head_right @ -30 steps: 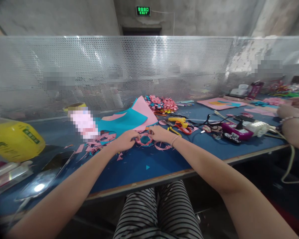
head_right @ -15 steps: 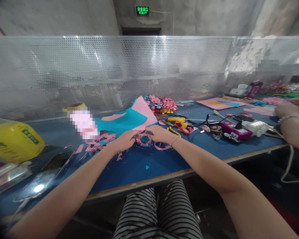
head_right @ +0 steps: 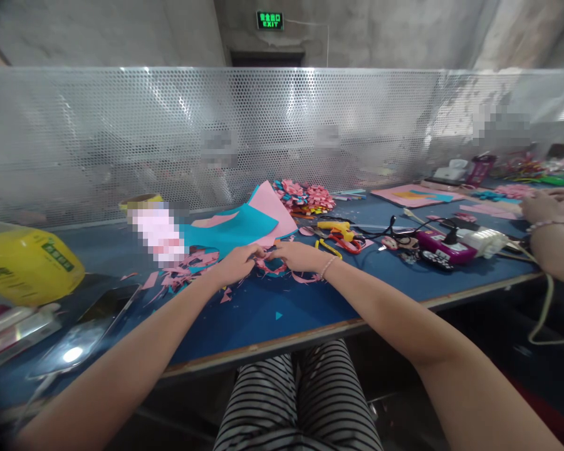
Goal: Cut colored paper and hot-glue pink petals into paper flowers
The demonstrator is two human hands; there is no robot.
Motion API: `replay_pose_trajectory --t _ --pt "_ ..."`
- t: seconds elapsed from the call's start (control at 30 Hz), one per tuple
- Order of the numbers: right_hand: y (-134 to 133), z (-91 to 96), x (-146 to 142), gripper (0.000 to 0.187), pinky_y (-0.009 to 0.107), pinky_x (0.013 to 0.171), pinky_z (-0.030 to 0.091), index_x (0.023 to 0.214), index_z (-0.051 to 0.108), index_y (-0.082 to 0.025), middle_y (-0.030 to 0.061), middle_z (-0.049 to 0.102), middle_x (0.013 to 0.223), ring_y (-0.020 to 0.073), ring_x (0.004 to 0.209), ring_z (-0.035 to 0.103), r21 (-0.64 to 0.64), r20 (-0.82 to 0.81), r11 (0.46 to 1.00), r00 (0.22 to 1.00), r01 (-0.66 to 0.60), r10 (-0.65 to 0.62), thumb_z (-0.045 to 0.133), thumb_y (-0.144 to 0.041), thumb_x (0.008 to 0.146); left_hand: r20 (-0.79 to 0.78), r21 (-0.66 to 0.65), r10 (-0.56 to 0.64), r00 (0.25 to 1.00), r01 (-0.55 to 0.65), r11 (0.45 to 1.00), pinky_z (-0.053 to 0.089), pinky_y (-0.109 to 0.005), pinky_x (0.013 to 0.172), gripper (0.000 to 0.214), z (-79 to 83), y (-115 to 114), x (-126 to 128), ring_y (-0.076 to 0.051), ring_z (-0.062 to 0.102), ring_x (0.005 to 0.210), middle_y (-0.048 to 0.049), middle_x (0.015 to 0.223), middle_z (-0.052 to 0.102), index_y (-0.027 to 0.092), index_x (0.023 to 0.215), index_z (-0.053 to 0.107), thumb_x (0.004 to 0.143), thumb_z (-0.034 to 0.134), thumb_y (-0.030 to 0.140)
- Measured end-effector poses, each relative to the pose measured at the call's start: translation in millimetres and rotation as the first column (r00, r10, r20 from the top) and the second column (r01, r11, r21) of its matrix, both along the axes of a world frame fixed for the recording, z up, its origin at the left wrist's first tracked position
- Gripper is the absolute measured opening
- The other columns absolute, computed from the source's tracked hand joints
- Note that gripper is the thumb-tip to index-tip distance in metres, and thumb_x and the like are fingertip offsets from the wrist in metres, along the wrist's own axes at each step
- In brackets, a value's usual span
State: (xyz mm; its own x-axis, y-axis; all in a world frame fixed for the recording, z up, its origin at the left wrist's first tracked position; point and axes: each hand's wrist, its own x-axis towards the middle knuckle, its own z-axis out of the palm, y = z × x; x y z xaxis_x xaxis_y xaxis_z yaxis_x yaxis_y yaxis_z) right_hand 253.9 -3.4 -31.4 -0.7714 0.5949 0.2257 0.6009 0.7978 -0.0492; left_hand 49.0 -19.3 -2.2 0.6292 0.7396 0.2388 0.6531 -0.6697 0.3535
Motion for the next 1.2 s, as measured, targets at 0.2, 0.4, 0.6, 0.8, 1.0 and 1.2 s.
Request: replay_pose_trajectory --t 0.2,0.4,0.6,0.8,1.0,1.2 --pt "-2.4 1.5 -0.3 0.054 0.024 0.067 0.038 0.115 0.056 -0.02 0.0091 0.056 0.101 0.0158 0.086 0.053 -0.044 -0.017 0.999 1.0 -0.015 0.015 0.04 0.003 0.068 0.037 -0.052 0.005 0.999 -0.003 0.999 0.045 -0.026 0.081 0.035 -1.2 1.3 -0.6 -0.015 0.058 0.09 -0.0043 0.097 0.065 0.017 0.088 0.058 0.065 0.035 0.002" --pt "-3.1 1.3 -0.4 0.056 0.025 0.07 0.04 0.117 0.054 -0.02 0.009 0.057 0.104 0.0168 0.089 0.054 -0.048 -0.032 0.999 0.999 -0.022 0.02 0.041 0.003 0.067 0.044 -0.068 0.007 0.999 -0.004 0.998 0.043 -0.025 0.082 0.035 -2.7 2.6 -1.1 -0.014 0.058 0.091 -0.0035 0.097 0.064 0.018 0.088 0.058 0.066 0.035 0.003" --pt "-5.5 4.4 -1.6 0.052 0.024 0.067 0.038 0.114 0.056 -0.018 0.0085 0.059 0.099 0.0163 0.085 0.054 -0.063 -0.019 0.998 1.0 0.012 -0.013 0.041 0.002 0.068 -0.014 -0.056 0.001 1.0 -0.001 0.998 0.043 -0.026 0.084 0.037 -1.6 1.8 0.0 -0.016 0.057 0.094 -0.0045 0.1 0.064 0.017 0.092 0.059 0.066 0.035 0.003" --pt "-5.0 4.2 -1.2 0.038 0.025 0.068 0.037 0.107 0.055 -0.015 0.0091 0.06 0.096 0.0157 0.083 0.054 -0.066 -0.079 0.997 0.996 0.036 -0.041 0.04 -0.003 0.075 -0.081 -0.008 -0.028 0.996 0.028 1.0 0.042 -0.027 0.085 0.041 1.4 -1.1 1.0 -0.017 0.056 0.096 -0.0055 0.102 0.064 0.016 0.094 0.058 0.064 0.034 0.002" --pt "-5.7 5.9 -1.4 0.021 0.024 0.066 0.036 0.101 0.049 -0.013 0.0066 0.059 0.084 0.0147 0.076 0.053 -0.117 -0.122 0.989 0.987 0.087 -0.101 0.038 -0.012 0.082 -0.136 0.041 -0.031 0.99 0.037 0.998 0.042 -0.03 0.081 0.037 -0.9 -0.5 1.3 -0.019 0.055 0.093 -0.0068 0.097 0.062 0.017 0.091 0.055 0.066 0.033 0.003" --pt "-8.2 6.9 -2.2 0.02 0.024 0.065 0.035 0.098 0.05 -0.013 0.0052 0.057 0.08 0.0139 0.072 0.051 -0.114 -0.129 0.989 0.986 0.094 -0.108 0.04 -0.011 0.081 -0.111 0.037 -0.035 0.993 0.039 0.999 0.042 -0.029 0.08 0.034 -1.5 -1.1 1.4 -0.018 0.056 0.09 -0.0047 0.093 0.062 0.019 0.089 0.054 0.067 0.033 0.004"
